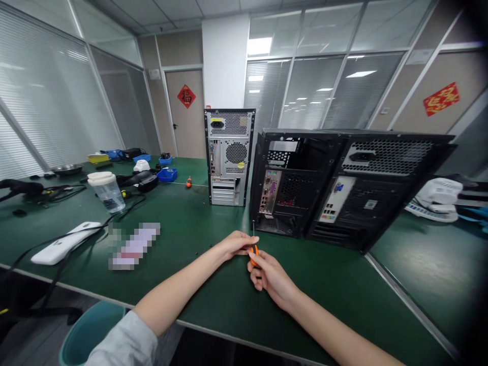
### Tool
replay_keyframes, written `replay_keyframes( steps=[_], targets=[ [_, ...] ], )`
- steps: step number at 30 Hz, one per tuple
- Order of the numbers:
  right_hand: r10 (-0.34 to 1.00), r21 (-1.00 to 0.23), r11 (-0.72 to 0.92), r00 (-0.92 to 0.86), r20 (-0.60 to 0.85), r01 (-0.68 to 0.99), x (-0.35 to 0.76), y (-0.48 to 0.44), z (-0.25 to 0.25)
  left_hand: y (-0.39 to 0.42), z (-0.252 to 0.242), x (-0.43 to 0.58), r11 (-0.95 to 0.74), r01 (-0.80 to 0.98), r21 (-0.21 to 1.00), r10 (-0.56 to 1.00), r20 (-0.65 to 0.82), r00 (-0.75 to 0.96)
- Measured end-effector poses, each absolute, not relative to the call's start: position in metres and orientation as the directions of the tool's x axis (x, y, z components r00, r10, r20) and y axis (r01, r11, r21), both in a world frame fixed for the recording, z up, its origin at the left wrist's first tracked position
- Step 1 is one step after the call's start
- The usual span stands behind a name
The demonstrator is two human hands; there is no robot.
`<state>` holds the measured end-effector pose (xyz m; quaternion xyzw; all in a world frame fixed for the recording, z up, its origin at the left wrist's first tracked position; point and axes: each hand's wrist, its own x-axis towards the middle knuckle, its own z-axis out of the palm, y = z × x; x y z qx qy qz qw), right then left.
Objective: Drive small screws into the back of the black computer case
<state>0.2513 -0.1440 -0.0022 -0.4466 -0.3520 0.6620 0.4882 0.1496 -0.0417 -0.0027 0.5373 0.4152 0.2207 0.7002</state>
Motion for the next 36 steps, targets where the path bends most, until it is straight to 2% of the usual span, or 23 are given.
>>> replay_keyframes(
  steps=[7,13,36],
  targets=[
    [0.965,-0.939,-0.261,-0.065,-0.253,-0.224,0.2522,-0.1402,-0.0118,-0.0423,-0.0054,0.1515,0.292,0.153,0.944,0.776,-0.328,0.539],
    [0.969,-0.942,-0.248,-0.07,-0.238,-0.226,0.254,-0.1381,-0.0126,-0.0435,-0.002,0.1519,0.288,0.168,0.943,0.795,-0.333,0.507],
    [0.94,-0.803,-0.339,-0.197,-0.277,-0.49,0.2536,-0.1427,-0.0065,-0.0442,-0.0043,0.1529,0.278,0.149,0.949,0.814,-0.315,0.488]
  ],
)
